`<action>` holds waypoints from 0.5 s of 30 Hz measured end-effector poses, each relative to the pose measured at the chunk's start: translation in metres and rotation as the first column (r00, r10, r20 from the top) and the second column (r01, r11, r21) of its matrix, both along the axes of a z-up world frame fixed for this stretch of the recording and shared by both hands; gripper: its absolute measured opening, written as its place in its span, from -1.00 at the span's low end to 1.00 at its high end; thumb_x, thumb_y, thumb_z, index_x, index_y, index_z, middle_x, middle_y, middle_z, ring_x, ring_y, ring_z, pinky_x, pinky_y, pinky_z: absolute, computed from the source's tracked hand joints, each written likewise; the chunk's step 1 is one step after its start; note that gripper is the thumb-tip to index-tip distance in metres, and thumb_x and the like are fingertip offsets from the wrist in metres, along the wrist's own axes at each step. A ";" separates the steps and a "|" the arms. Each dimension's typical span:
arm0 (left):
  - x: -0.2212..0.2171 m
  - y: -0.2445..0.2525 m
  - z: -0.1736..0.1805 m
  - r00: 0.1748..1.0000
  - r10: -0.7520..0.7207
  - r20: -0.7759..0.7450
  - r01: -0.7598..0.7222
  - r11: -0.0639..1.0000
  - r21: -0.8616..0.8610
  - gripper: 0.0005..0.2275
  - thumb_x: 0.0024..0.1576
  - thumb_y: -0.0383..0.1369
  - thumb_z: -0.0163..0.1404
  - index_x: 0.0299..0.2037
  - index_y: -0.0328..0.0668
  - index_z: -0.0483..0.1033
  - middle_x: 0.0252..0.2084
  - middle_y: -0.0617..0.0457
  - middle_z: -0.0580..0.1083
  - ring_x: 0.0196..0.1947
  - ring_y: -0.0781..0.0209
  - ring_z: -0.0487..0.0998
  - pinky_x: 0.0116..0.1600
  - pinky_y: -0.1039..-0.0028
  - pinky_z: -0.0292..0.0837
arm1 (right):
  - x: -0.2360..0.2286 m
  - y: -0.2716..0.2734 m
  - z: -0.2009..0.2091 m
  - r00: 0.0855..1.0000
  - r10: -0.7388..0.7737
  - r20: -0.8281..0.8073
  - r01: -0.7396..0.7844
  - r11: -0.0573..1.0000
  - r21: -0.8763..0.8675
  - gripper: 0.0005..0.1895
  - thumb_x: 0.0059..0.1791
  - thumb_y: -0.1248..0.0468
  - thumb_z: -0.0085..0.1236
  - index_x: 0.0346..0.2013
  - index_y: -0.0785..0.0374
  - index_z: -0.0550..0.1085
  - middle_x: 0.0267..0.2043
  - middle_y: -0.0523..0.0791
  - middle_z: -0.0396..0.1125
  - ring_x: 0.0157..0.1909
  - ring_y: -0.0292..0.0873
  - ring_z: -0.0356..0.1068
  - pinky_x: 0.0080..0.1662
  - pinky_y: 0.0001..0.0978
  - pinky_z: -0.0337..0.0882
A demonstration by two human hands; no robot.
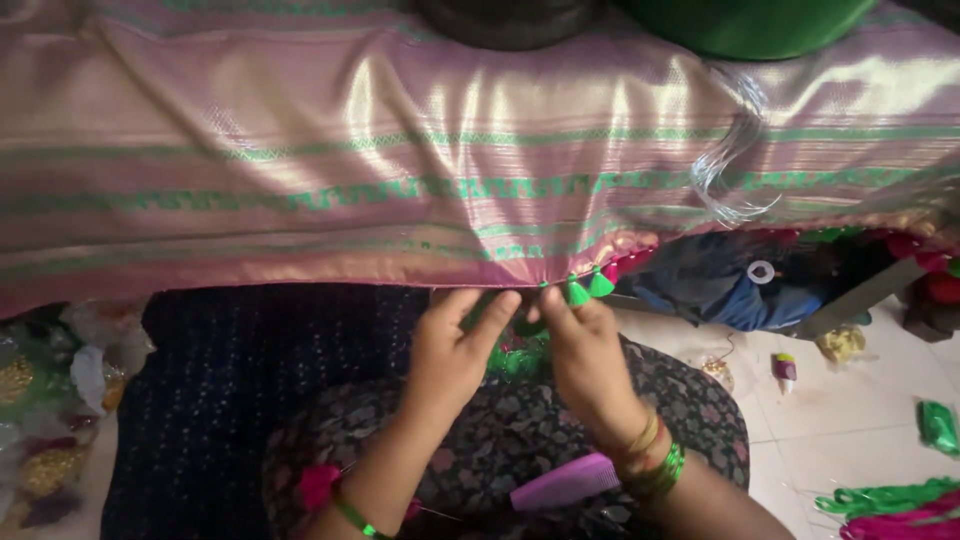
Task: The person is seen sewing colorful tassels onto the border of a sari using a needle and thread, and occasionally trimming excess thread with scissors.
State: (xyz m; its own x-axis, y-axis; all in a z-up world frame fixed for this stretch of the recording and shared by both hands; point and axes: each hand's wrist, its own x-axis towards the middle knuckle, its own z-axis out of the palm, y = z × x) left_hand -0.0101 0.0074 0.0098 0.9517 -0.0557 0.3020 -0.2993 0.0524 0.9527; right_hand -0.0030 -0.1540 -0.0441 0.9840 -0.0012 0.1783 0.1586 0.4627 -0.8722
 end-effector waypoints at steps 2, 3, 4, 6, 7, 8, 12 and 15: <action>0.005 -0.006 -0.001 0.999 -0.014 0.041 0.011 0.998 0.062 -0.80 0.24 -0.34 0.09 -0.09 -0.35 0.64 -0.19 0.03 0.65 -0.17 0.36 0.60 -0.05 0.53 0.50 | -0.011 0.001 -0.001 1.000 -0.021 0.010 0.021 0.997 -0.067 -0.76 0.23 0.23 -0.01 -0.20 0.33 0.49 -0.16 -0.14 0.43 -0.12 -0.29 0.36 -0.05 -0.40 0.33; 0.006 -0.012 -0.002 0.988 -0.129 -0.085 0.121 0.989 -0.087 -0.80 0.23 -0.36 0.09 -0.09 -0.36 0.64 -0.19 0.04 0.64 -0.18 0.37 0.60 -0.04 0.54 0.51 | -0.018 0.004 0.011 0.997 -0.015 -0.077 0.013 1.000 -0.027 -0.79 0.17 0.23 -0.02 -0.15 0.30 0.50 -0.16 -0.17 0.44 -0.13 -0.31 0.36 -0.06 -0.41 0.34; 0.008 -0.018 -0.004 0.947 -0.256 -0.192 0.206 0.947 -0.245 -0.80 0.21 -0.37 0.09 -0.10 -0.37 0.64 -0.19 0.04 0.63 -0.18 0.39 0.59 -0.04 0.55 0.52 | -0.024 0.006 0.023 0.987 -0.008 -0.164 0.011 1.000 0.015 -0.78 0.10 0.23 -0.03 -0.10 0.27 0.52 -0.17 -0.20 0.45 -0.14 -0.34 0.37 -0.07 -0.42 0.35; 0.011 -0.019 -0.015 0.915 -0.327 -0.237 0.250 0.919 -0.304 -0.80 0.28 -0.39 0.09 -0.11 -0.47 0.64 -0.26 -0.04 0.59 -0.31 0.28 0.52 -0.17 0.48 0.41 | -0.023 -0.013 0.001 0.997 0.051 -0.065 -0.058 0.992 -0.109 -0.76 0.16 0.20 -0.03 -0.15 0.32 0.51 -0.23 -0.17 0.45 -0.15 -0.30 0.40 -0.05 -0.40 0.39; 0.013 -0.017 -0.020 0.881 -0.386 -0.273 0.280 0.891 -0.357 -0.78 0.34 -0.41 0.10 -0.13 -0.56 0.64 -0.32 -0.12 0.55 -0.44 0.18 0.44 -0.31 0.40 0.30 | -0.021 -0.021 -0.009 0.990 0.134 0.031 -0.123 0.965 -0.233 -0.69 0.22 0.17 -0.04 -0.20 0.37 0.50 -0.29 -0.14 0.45 -0.16 -0.27 0.44 -0.03 -0.38 0.44; 0.012 -0.018 -0.016 0.880 -0.390 -0.272 0.283 0.889 -0.359 -0.78 0.34 -0.41 0.10 -0.13 -0.56 0.64 -0.32 -0.12 0.55 -0.44 0.18 0.44 -0.31 0.40 0.30 | -0.027 -0.023 -0.010 0.991 0.131 0.031 -0.120 0.964 -0.236 -0.69 0.22 0.17 -0.04 -0.20 0.37 0.50 -0.29 -0.14 0.45 -0.16 -0.27 0.44 -0.03 -0.38 0.44; 0.017 -0.021 -0.014 0.921 -0.290 -0.261 0.192 0.919 -0.345 -0.80 0.25 -0.40 0.11 -0.13 -0.47 0.65 -0.27 0.01 0.62 -0.32 0.29 0.56 -0.22 0.42 0.44 | -0.048 -0.029 -0.022 0.943 0.292 -0.157 -0.295 0.956 0.005 -0.74 0.10 0.20 0.00 -0.12 0.33 0.52 -0.37 -0.12 0.45 -0.33 -0.22 0.44 -0.15 -0.35 0.47; 0.018 -0.023 -0.012 0.977 -0.133 -0.164 0.108 0.982 -0.154 -0.80 0.21 -0.37 0.13 -0.17 -0.43 0.68 -0.25 0.07 0.64 -0.24 0.40 0.59 -0.05 0.56 0.50 | -0.066 -0.043 -0.045 0.896 0.315 -0.313 -0.305 0.949 0.082 -0.76 0.07 0.23 0.05 -0.13 0.34 0.55 -0.45 -0.13 0.43 -0.43 -0.24 0.40 -0.27 -0.38 0.43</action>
State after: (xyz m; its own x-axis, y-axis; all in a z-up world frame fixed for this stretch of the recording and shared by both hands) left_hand 0.0078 -0.0153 -0.0020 0.9790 -0.1416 0.1469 -0.1140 0.2175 0.9694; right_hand -0.0689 -0.1967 -0.0893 0.9397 0.3126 -0.1389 -0.2800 0.4699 -0.8371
